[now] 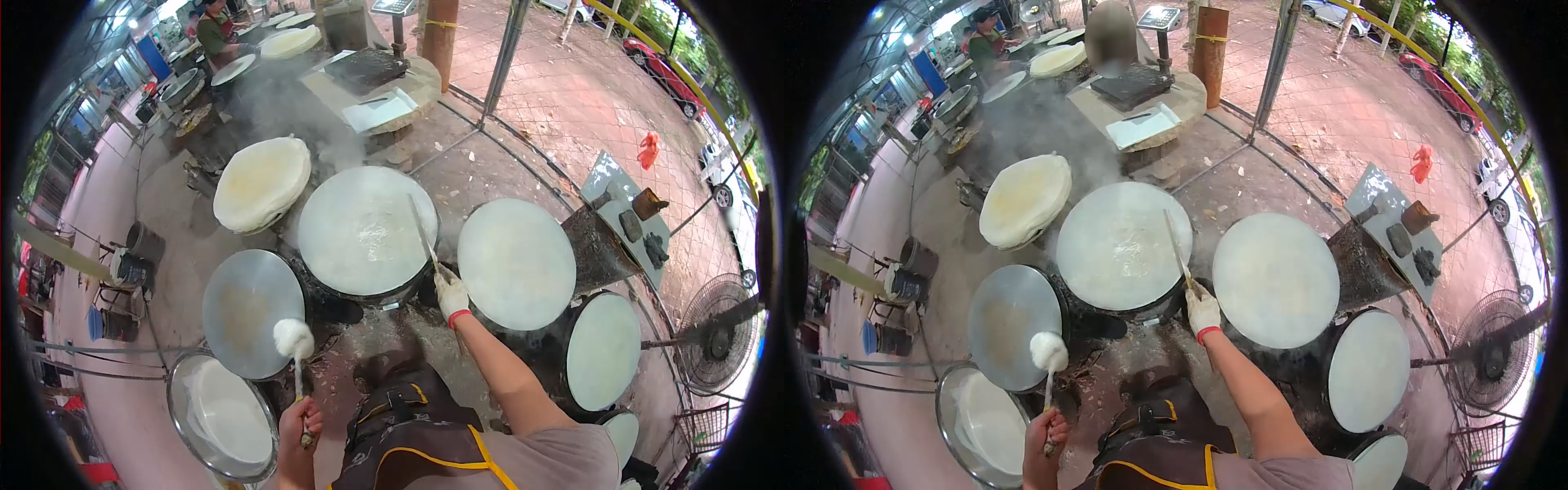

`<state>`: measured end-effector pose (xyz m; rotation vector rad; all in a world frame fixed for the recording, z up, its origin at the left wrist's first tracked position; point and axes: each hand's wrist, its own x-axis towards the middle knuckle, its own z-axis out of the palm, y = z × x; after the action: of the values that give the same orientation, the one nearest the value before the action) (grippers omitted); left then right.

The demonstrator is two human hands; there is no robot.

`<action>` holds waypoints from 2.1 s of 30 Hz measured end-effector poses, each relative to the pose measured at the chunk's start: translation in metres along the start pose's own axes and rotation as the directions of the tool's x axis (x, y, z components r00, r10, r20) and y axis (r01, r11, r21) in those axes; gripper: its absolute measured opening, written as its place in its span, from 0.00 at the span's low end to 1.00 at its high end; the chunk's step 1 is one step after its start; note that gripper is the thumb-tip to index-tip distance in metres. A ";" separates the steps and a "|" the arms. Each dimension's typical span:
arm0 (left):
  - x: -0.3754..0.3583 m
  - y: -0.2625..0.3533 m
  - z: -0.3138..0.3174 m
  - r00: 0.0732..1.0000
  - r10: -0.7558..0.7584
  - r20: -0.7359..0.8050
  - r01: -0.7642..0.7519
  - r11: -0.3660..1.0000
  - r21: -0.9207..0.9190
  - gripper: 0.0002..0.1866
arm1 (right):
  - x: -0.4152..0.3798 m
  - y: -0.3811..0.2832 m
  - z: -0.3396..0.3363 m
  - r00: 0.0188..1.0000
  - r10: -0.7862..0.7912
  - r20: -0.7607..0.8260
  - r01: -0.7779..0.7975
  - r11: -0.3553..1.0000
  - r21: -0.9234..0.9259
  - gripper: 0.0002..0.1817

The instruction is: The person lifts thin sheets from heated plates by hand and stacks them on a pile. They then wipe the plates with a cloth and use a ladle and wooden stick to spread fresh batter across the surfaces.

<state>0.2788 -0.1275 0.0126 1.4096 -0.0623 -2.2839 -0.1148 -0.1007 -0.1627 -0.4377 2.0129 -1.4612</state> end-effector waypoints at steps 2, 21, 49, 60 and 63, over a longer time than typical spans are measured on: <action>-0.009 -0.003 -0.018 1.000 0.012 -0.023 -0.014 0.995 -0.095 0.06 | -0.011 -0.014 0.002 0.985 -0.165 0.050 0.169 0.982 -0.089 0.21; 0.042 0.108 -0.027 0.683 0.681 0.265 -0.660 0.420 0.623 0.06 | -0.142 -0.064 0.182 0.882 0.110 0.458 -0.248 0.935 0.252 0.22; 0.131 0.292 -0.170 0.635 0.675 0.375 0.054 -0.523 0.850 0.31 | -0.173 -0.036 0.366 0.982 0.099 0.160 -0.061 0.973 -0.223 0.25; 0.131 0.319 -0.224 0.513 0.730 0.452 0.057 -0.554 0.831 0.31 | -0.178 -0.073 0.380 0.984 0.057 0.168 -0.037 0.992 -0.118 0.21; 0.112 0.318 -0.236 0.476 0.713 0.515 0.054 -0.608 0.792 0.33 | -0.189 -0.060 0.400 0.987 -0.054 0.153 0.105 0.930 -0.353 0.20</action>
<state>0.5513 -0.4116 -0.1074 1.6865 -2.4930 -0.1785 0.2811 -0.3048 -0.1370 -0.7629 2.1705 -1.0677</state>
